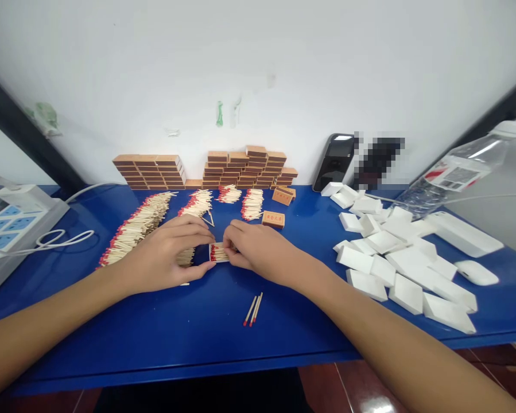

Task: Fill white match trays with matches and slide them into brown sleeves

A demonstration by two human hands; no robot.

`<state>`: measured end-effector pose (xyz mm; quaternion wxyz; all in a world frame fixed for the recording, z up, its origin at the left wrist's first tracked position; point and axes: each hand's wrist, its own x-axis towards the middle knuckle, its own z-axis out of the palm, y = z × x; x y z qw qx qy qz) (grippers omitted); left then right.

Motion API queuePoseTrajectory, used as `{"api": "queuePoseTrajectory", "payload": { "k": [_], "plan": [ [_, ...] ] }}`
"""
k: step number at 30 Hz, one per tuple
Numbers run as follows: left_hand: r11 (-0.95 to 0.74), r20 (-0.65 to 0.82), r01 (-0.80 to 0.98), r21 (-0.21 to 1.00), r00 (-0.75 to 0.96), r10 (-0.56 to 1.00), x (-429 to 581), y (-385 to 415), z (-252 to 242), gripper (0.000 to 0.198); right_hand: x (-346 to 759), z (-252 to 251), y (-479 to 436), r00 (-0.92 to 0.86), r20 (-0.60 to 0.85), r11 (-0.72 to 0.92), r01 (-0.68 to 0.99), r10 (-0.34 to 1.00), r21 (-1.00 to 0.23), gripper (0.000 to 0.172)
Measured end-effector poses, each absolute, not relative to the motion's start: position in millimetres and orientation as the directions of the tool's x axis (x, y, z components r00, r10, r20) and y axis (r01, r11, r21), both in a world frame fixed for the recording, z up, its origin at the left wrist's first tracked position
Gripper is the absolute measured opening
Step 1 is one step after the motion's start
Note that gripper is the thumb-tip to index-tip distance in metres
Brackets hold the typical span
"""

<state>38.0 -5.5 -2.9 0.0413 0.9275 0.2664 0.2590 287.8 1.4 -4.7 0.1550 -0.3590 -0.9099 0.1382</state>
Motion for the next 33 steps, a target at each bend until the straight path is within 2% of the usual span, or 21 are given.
{"api": "queuePoseTrajectory", "payload": {
  "k": [7, 18, 23, 25, 28, 30, 33],
  "plan": [
    [-0.855, 0.462, 0.469, 0.223, 0.721, 0.516, 37.1, -6.4, -3.1, 0.018, 288.7, -3.2, 0.4, -0.687, 0.158, 0.690, 0.630, 0.709, -0.357, 0.006],
    [-0.860, 0.471, 0.465, 0.211, 0.722, 0.507, 37.6, -5.9, -2.2, 0.018, 281.6, -1.3, -2.2, -0.687, 0.248, 0.726, 0.605, 0.683, -0.327, 0.008],
    [-0.855, 0.469, 0.473, 0.213, 0.719, 0.514, 37.5, -6.1, -1.8, 0.017, 292.0, 18.0, -5.7, -0.656, 0.243, 0.692, 0.614, 0.715, -0.379, 0.014],
    [-0.855, 0.469, 0.475, 0.208, 0.719, 0.513, 37.8, -6.3, -1.6, 0.018, 302.8, 34.1, -8.0, -0.713, 0.112, 0.667, 0.571, 0.692, -0.478, 0.011],
    [-0.858, 0.474, 0.468, 0.212, 0.718, 0.509, 38.2, -6.3, -2.3, 0.020, 316.1, 53.2, -10.2, -0.828, -0.235, 0.577, 0.531, 0.509, -0.620, 0.023],
    [-0.857, 0.475, 0.468, 0.215, 0.716, 0.511, 37.9, -6.1, -3.1, 0.021, 318.2, 56.6, -10.1, -0.831, -0.341, 0.540, 0.548, 0.439, -0.639, 0.027],
    [-0.856, 0.477, 0.473, 0.207, 0.716, 0.511, 36.8, -5.9, -3.4, 0.021, 313.4, 50.3, -7.3, -0.818, -0.396, 0.524, 0.572, 0.417, -0.631, 0.018]
  ]
}}
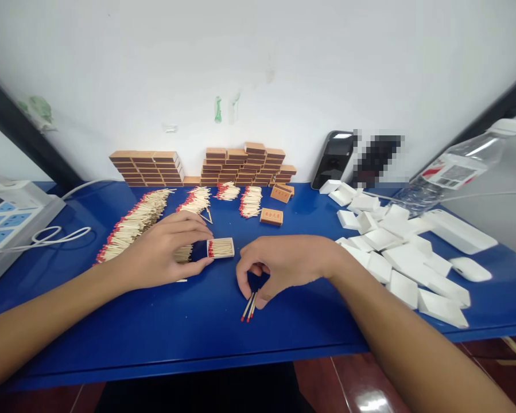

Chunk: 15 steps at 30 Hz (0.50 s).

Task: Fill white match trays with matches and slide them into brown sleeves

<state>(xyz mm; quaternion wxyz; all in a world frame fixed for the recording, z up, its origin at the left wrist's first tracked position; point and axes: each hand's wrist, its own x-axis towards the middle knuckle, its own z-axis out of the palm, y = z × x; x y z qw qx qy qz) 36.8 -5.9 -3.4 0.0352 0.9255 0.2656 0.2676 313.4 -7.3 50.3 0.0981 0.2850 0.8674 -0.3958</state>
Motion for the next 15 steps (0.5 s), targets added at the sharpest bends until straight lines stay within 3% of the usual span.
{"api": "queuePoseTrajectory", "payload": {
  "k": [2, 8, 15],
  "plan": [
    [-0.857, 0.481, 0.475, 0.200, 0.714, 0.509, 36.5, -6.0, -2.8, 0.022, 309.7, 44.3, -5.1, -0.815, -0.412, 0.507, 0.578, 0.407, -0.640, 0.013],
    [-0.858, 0.477, 0.471, 0.204, 0.717, 0.508, 37.8, -6.2, -2.0, 0.022, 308.0, 41.8, -7.2, -0.746, -0.447, 0.462, 0.661, 0.494, -0.592, 0.034],
    [-0.855, 0.473, 0.476, 0.207, 0.716, 0.513, 37.5, -5.2, -1.5, 0.021, 308.3, 39.4, -14.3, -0.742, -0.341, 0.522, 0.656, 0.576, -0.545, 0.010]
  ]
}}
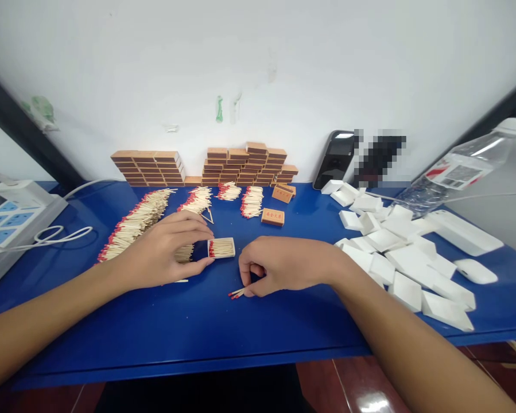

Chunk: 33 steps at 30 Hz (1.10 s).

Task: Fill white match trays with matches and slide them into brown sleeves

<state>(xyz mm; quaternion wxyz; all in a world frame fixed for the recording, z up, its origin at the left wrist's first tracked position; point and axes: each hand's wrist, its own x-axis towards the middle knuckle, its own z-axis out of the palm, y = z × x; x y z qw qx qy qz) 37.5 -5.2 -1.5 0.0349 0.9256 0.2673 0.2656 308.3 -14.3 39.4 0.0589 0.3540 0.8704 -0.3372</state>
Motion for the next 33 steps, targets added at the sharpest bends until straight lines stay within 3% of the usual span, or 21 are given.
{"api": "queuePoseTrajectory", "payload": {
  "k": [3, 12, 28, 33],
  "plan": [
    [-0.856, 0.475, 0.476, 0.200, 0.717, 0.510, 37.3, -5.7, -1.2, 0.020, 305.6, 36.4, -16.1, -0.736, -0.316, 0.516, 0.656, 0.598, -0.551, 0.001],
    [-0.857, 0.488, 0.471, 0.210, 0.709, 0.509, 36.6, -5.8, -2.4, 0.019, 303.9, 32.6, -8.4, -0.730, -0.246, 0.510, 0.639, 0.637, -0.576, 0.004],
    [-0.861, 0.476, 0.462, 0.212, 0.721, 0.504, 36.1, -5.5, -2.4, 0.018, 308.9, 25.2, 7.3, -0.660, 0.009, 0.585, 0.660, 0.752, -0.470, 0.013],
    [-0.856, 0.466, 0.469, 0.216, 0.721, 0.512, 37.2, -5.4, -2.0, 0.019, 307.8, 23.6, 9.1, -0.669, 0.007, 0.604, 0.666, 0.743, -0.436, 0.015]
  ]
}}
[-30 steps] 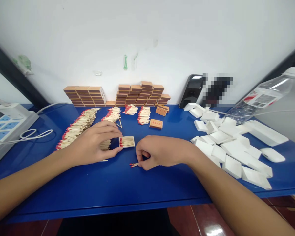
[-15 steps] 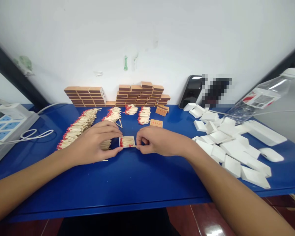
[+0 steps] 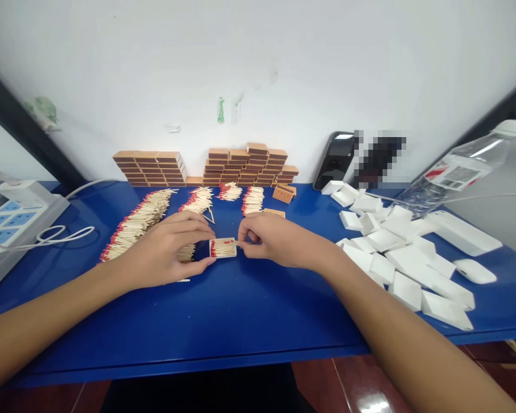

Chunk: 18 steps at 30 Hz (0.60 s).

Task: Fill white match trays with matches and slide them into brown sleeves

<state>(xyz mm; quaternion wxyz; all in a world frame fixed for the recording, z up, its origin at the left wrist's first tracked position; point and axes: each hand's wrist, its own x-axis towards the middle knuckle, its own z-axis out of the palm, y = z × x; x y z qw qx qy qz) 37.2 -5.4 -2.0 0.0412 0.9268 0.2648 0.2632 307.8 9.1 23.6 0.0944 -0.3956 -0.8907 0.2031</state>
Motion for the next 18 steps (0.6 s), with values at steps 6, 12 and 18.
{"api": "queuePoseTrajectory", "payload": {
  "k": [6, 12, 18],
  "plan": [
    [-0.859, 0.472, 0.466, 0.211, 0.721, 0.507, 37.8, -5.9, -1.3, 0.019, 307.1, 25.7, 7.9, -0.661, 0.021, 0.601, 0.668, 0.750, -0.439, 0.014],
    [-0.858, 0.464, 0.465, 0.216, 0.725, 0.510, 38.4, -7.4, -0.5, 0.018, 303.9, 24.9, 6.9, -0.663, 0.051, 0.606, 0.647, 0.747, -0.464, 0.011],
    [-0.859, 0.467, 0.464, 0.218, 0.723, 0.509, 37.9, -7.8, -0.4, 0.019, 306.0, 19.8, 8.7, -0.672, 0.060, 0.619, 0.638, 0.738, -0.458, 0.013]
  ]
}}
